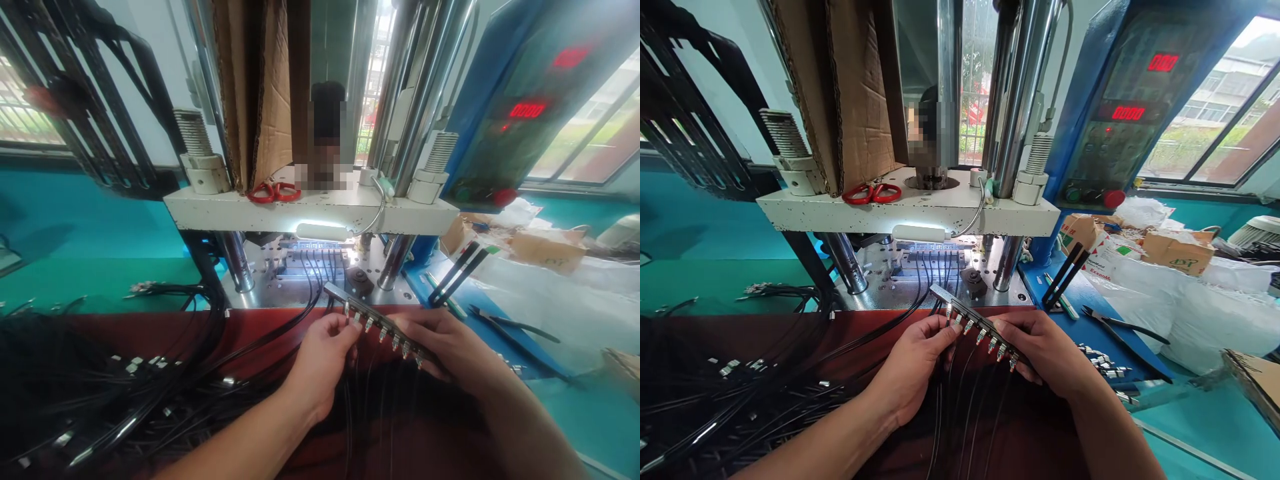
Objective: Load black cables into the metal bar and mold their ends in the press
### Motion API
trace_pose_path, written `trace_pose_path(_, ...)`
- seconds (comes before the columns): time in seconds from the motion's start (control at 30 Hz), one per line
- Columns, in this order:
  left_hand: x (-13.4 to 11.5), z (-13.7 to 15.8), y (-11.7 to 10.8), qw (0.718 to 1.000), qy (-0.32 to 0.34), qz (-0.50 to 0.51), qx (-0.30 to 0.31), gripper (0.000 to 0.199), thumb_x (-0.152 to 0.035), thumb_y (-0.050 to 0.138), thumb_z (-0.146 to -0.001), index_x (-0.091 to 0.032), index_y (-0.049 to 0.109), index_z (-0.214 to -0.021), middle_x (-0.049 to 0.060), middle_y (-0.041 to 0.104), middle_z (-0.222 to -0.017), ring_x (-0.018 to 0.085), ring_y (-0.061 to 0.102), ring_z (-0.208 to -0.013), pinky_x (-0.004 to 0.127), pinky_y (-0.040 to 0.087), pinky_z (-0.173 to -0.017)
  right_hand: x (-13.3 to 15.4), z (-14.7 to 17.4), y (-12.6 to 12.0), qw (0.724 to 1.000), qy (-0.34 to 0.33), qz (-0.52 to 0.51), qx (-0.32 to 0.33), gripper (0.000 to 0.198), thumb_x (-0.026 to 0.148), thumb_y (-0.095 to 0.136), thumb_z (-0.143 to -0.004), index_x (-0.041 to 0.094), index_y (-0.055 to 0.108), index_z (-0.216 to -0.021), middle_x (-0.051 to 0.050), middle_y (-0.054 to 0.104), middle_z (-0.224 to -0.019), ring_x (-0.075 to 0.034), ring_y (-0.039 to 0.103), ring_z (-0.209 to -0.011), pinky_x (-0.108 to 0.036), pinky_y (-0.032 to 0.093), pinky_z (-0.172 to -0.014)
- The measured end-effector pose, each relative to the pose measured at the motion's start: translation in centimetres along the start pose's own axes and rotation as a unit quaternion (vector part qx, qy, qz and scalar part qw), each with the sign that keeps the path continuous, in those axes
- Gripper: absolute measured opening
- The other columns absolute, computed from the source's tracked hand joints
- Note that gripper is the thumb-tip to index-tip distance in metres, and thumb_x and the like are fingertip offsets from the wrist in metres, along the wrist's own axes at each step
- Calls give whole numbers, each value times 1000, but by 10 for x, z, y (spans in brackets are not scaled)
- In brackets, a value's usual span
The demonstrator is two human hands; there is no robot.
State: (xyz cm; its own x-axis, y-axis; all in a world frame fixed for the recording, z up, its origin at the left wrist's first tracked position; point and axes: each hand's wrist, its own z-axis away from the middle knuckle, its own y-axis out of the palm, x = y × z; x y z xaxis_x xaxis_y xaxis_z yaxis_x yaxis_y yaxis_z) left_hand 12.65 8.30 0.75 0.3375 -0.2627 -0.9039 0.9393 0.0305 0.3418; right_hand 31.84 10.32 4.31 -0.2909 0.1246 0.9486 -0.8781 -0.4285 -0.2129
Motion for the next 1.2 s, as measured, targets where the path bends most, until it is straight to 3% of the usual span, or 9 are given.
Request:
trace_pose_path(0.3, 0, -2, -2, 1000, 7, 4, 21, 21, -33, 65, -80, -15, 56, -74, -6, 44, -55, 7, 34, -49, 22, 25, -47, 5, 2, 0, 999, -8, 30, 12, 50, 52, 55, -88, 18, 65, -123, 5, 44, -49, -5, 32, -36, -16, 23, -32)
trace_pose_path(0.57, -5, -2, -2, 1000, 2, 2, 25, 18, -29, 66, -79, -15, 56, -74, -6, 46, -53, 7, 36, -48, 22, 28, -47, 5, 3, 1, 998, -17, 54, 19, 49, 55, 53, -88, 20, 69, -118, 5, 48, -50, -5, 32, -36, -17, 22, -33)
trace_pose_path(0.87, -8, -1, -4, 998, -1, 62, 25, 27, -36, 72, -76, -14, 67, -91, 3, 64, -81, 14, 58, -74, 26, 44, -70, 4, 4, -9, 999, 13, 9, -51, 49, 56, 61, -81, 22, 71, -115, -1, 60, -52, -13, 50, -41, -22, 32, -33)
trace_pose_path(0.97, -5, -2, -5, 998, 3, 63, 16, 28, -35, 72, -76, -17, 64, -95, -2, 58, -71, 9, 52, -62, 22, 39, -58, 6, 5, -9, 999, 19, 8, -49, 51, 57, 61, -81, 21, 70, -116, -1, 59, -52, -12, 47, -39, -21, 28, -32)
trace_pose_path(1.2, -6, -1, -3, 999, -24, 29, 6, 23, -38, 66, -79, -19, 53, -77, -8, 41, -58, 6, 33, -48, 20, 22, -43, 4, 4, -7, 999, 40, -11, -24, 54, 56, 62, -82, 22, 64, -123, 3, 54, -53, -6, 33, -36, -18, 21, -32)
